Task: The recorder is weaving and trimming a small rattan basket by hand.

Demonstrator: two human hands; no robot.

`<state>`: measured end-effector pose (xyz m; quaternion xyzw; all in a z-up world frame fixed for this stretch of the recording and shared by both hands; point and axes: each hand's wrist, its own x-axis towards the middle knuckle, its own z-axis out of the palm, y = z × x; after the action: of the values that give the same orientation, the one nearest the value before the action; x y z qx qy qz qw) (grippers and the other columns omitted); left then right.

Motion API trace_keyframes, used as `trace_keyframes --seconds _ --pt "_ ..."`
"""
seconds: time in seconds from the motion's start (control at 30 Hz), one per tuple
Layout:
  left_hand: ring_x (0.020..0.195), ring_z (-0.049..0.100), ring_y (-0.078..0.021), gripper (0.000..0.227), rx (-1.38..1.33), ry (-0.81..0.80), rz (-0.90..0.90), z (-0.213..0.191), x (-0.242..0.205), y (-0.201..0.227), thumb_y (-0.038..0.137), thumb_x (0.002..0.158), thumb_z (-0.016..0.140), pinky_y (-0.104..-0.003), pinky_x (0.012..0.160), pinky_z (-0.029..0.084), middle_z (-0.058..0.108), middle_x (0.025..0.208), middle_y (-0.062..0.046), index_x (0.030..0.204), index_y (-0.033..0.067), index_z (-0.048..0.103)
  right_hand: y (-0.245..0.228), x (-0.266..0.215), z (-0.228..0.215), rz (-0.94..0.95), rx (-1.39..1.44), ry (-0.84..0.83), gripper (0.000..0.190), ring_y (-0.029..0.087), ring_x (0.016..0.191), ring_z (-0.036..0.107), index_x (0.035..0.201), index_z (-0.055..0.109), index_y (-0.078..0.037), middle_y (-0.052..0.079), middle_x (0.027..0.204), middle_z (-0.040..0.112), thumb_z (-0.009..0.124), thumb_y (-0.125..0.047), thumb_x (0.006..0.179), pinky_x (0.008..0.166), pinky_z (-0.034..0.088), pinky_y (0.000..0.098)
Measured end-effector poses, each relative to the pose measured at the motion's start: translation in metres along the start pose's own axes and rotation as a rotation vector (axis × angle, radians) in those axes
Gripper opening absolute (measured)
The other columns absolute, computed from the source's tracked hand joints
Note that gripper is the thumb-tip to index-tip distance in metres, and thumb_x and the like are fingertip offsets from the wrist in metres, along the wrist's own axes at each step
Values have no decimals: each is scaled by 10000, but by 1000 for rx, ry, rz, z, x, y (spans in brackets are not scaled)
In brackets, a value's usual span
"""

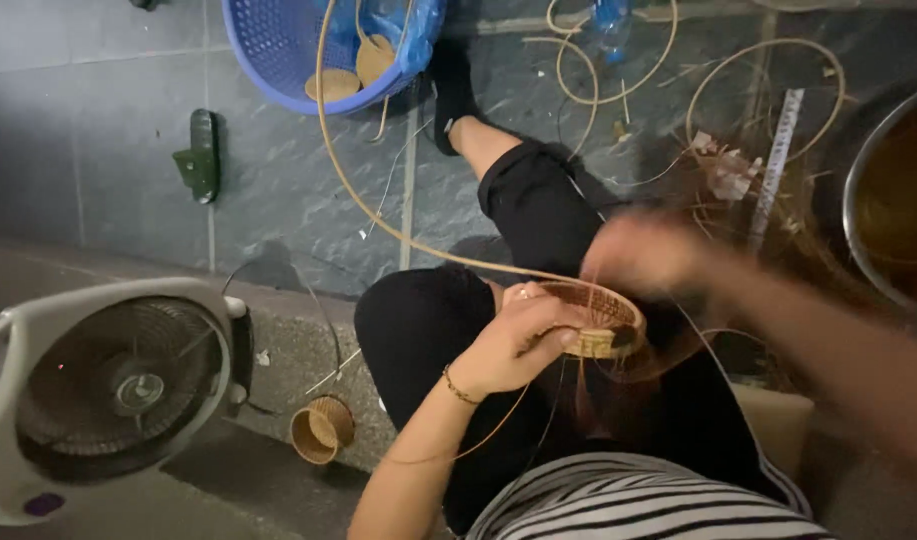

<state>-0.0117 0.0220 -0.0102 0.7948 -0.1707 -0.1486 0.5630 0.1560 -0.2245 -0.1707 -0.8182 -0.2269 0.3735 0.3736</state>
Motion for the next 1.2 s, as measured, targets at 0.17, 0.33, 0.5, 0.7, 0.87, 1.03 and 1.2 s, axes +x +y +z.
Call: trace_keyframes --seconds 0.17,0.33,0.5,0.7,0.87,1.03,1.2 --pt "1000 620 -218 202 20 38 38 0 7 -3 29 963 665 -368 927 437 720 1084 -41 1148 103 698 -22 -25 8 60 -104 -66 270 182 1000 755 987 818 -149 45 1048 792 552 -194 975 969 571 405" --pt "1000 611 -218 210 44 13 19 -1 7 5 51 984 662 -360 979 399 710 1045 -30 1177 113 717 12 9 6 37 557 -157 185 249 900 752 923 762 -48 127 937 766 681 -213 905 866 617 414" --pt "950 601 -224 172 128 55 -38 0 12 15 111 943 728 -382 974 384 709 1005 -29 1115 120 726 21 -3 -44 -290 685 53 318 201 859 708 906 727 -88 87 898 746 563 -296 1084 826 595 385" --pt "963 633 -225 118 150 48 -110 -4 11 6 180 932 765 -386 938 388 715 967 -22 1041 145 738 -90 -38 -15 -172 174 -518 240 182 1084 712 1142 803 -219 -16 1145 767 699 -245 927 969 529 370" --pt "959 622 -226 85 126 23 -50 -5 -1 5 161 939 733 -395 945 390 725 999 -20 1021 154 711 -88 -41 0 -589 -126 -422 247 215 1035 629 1037 835 -181 16 985 760 714 -324 877 922 459 365" --pt "1024 619 -263 129 148 5 14 -3 1 5 111 936 699 -414 978 377 703 1004 -42 1056 142 734 -82 -44 8 -524 -301 -313 252 194 1033 691 1054 794 -199 9 1033 760 654 -379 948 913 440 422" --pt "1040 624 -266 136 183 56 34 -5 18 8 83 954 675 -415 990 400 703 1030 -53 1080 117 711 -17 -31 -42 -45 270 533 232 218 1028 677 1152 674 -118 70 1118 699 465 -213 1116 894 567 414"
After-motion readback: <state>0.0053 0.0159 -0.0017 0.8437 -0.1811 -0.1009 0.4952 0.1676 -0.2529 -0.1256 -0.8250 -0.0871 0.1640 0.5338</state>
